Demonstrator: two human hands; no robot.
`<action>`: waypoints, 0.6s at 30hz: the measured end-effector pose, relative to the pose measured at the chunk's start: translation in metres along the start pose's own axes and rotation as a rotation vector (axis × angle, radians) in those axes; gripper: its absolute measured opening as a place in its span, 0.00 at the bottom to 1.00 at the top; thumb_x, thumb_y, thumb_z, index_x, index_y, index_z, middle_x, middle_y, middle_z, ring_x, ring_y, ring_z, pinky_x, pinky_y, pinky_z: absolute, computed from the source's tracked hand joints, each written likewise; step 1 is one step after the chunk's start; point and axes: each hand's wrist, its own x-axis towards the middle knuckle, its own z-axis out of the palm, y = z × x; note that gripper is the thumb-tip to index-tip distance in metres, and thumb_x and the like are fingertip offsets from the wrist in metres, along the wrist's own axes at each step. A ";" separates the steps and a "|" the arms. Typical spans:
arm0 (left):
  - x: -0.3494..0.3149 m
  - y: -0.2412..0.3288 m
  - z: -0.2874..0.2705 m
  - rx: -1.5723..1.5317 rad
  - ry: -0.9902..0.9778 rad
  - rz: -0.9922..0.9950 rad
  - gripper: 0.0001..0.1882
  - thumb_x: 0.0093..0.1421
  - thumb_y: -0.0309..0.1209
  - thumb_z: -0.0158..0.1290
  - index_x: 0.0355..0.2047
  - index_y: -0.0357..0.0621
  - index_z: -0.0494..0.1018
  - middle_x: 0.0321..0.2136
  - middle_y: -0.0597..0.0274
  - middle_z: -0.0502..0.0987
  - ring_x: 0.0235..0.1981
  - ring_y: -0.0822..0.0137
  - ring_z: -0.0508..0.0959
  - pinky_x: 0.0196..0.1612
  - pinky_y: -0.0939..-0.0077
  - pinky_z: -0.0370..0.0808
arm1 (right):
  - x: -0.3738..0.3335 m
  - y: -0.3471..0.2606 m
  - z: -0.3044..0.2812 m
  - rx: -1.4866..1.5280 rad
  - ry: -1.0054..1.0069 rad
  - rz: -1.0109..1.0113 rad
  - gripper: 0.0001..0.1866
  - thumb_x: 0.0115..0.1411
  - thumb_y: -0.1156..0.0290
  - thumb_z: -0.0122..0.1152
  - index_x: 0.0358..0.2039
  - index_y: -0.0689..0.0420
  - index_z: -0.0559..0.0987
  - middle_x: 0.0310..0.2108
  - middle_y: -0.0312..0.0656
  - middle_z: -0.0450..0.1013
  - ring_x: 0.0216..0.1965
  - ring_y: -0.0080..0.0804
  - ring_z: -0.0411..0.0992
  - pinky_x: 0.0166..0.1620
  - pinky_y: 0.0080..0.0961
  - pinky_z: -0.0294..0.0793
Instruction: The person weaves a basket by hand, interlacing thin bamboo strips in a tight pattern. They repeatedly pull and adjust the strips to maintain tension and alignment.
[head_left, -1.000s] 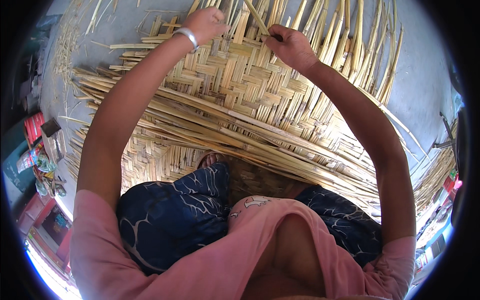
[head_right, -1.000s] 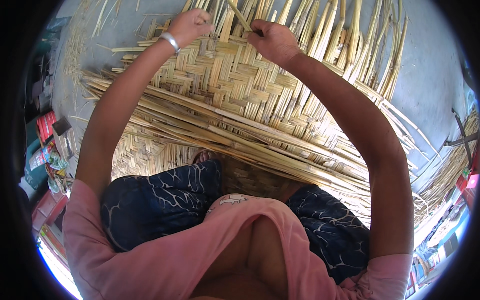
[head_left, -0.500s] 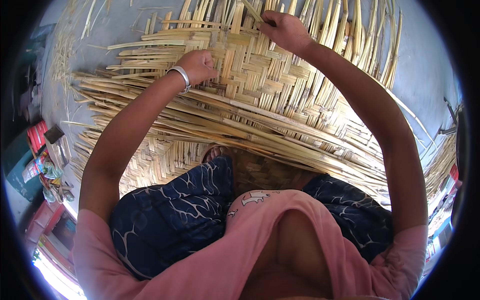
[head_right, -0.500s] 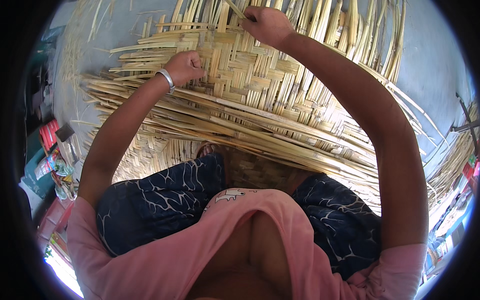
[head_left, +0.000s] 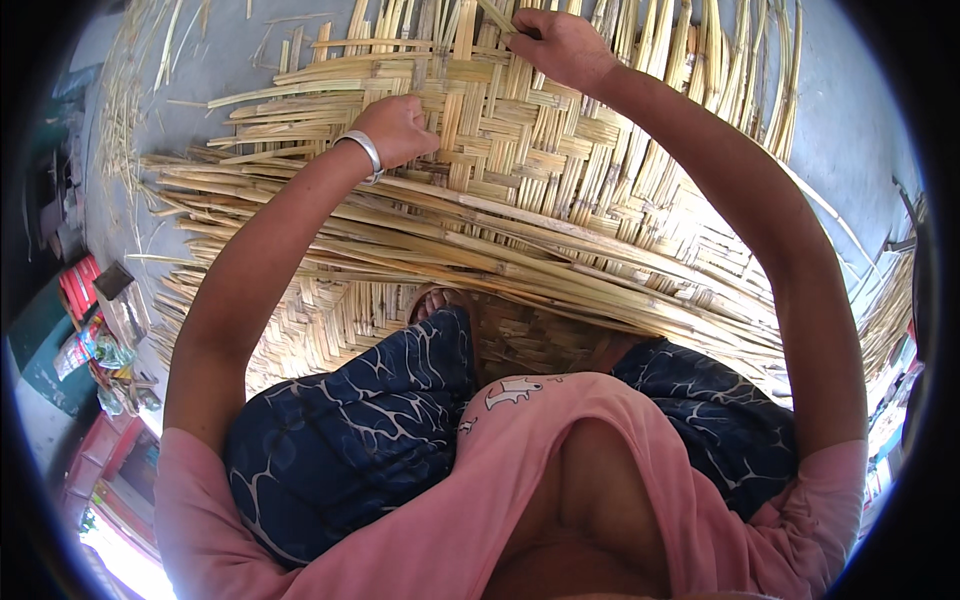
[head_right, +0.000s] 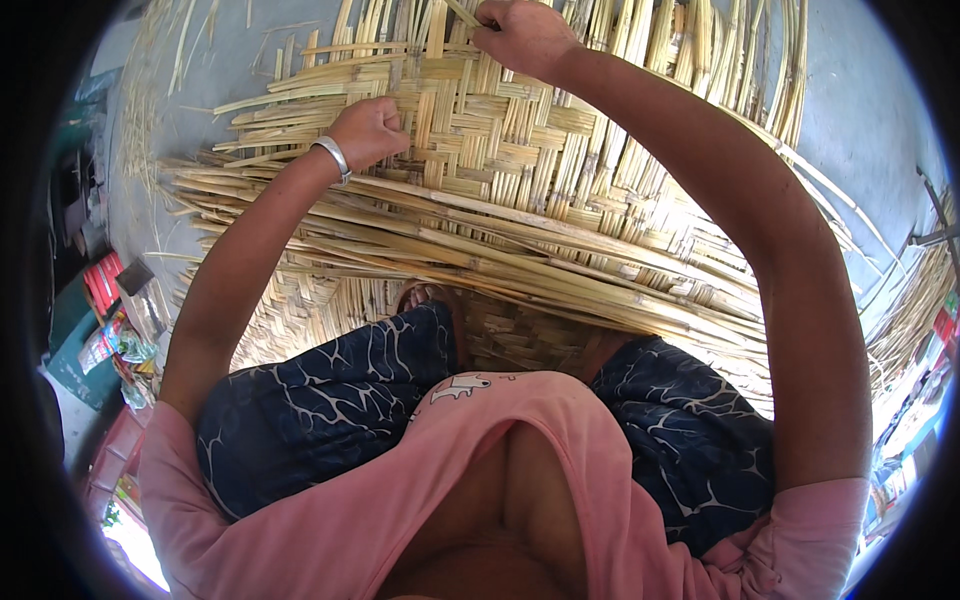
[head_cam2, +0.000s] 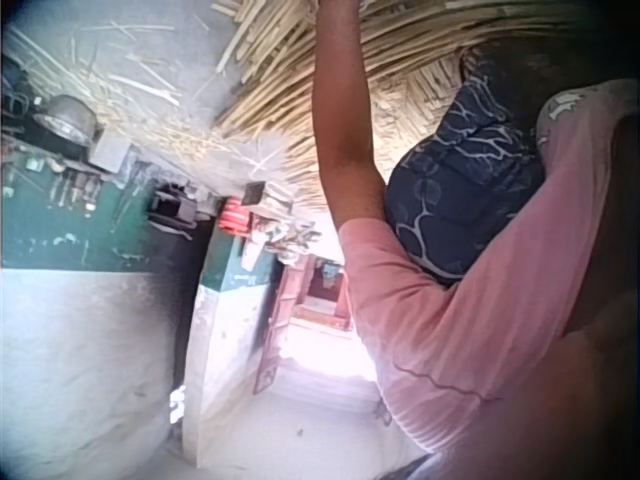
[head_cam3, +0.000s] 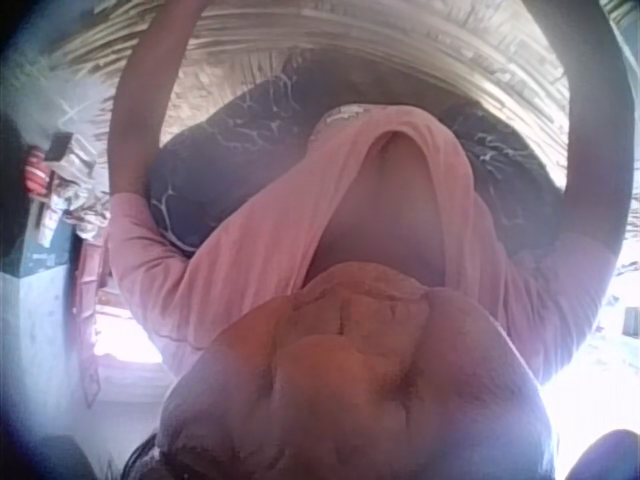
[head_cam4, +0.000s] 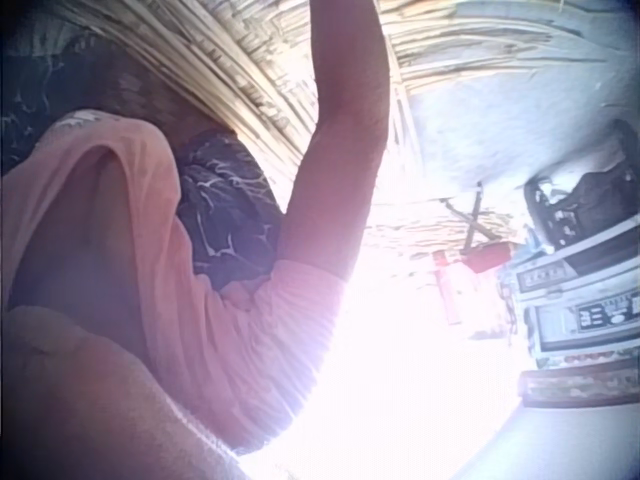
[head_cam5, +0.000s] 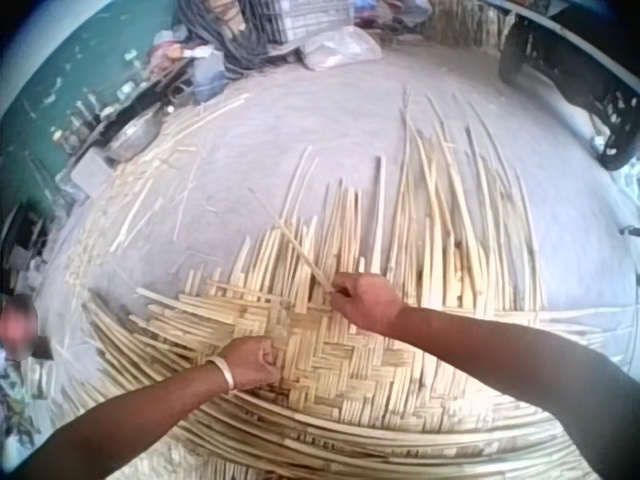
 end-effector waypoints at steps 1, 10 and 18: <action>0.001 -0.001 0.000 -0.006 -0.005 0.005 0.13 0.44 0.37 0.61 0.21 0.43 0.70 0.20 0.58 0.74 0.22 0.61 0.73 0.31 0.68 0.73 | -0.001 -0.001 -0.002 0.008 -0.002 0.012 0.14 0.63 0.58 0.55 0.37 0.57 0.77 0.27 0.47 0.75 0.29 0.41 0.75 0.36 0.37 0.76; -0.003 -0.016 -0.004 -0.305 -0.027 0.009 0.10 0.49 0.31 0.60 0.22 0.42 0.70 0.21 0.63 0.75 0.25 0.69 0.76 0.32 0.73 0.75 | -0.003 -0.003 0.000 0.048 0.016 0.027 0.13 0.62 0.58 0.55 0.37 0.54 0.77 0.22 0.43 0.73 0.24 0.36 0.72 0.33 0.35 0.74; 0.058 0.002 -0.039 -0.068 0.543 0.338 0.14 0.56 0.31 0.59 0.42 0.39 0.75 0.27 0.60 0.79 0.24 0.73 0.78 0.27 0.80 0.76 | -0.001 -0.005 0.001 0.104 0.050 0.110 0.14 0.63 0.59 0.56 0.40 0.57 0.77 0.23 0.40 0.75 0.23 0.28 0.73 0.32 0.29 0.76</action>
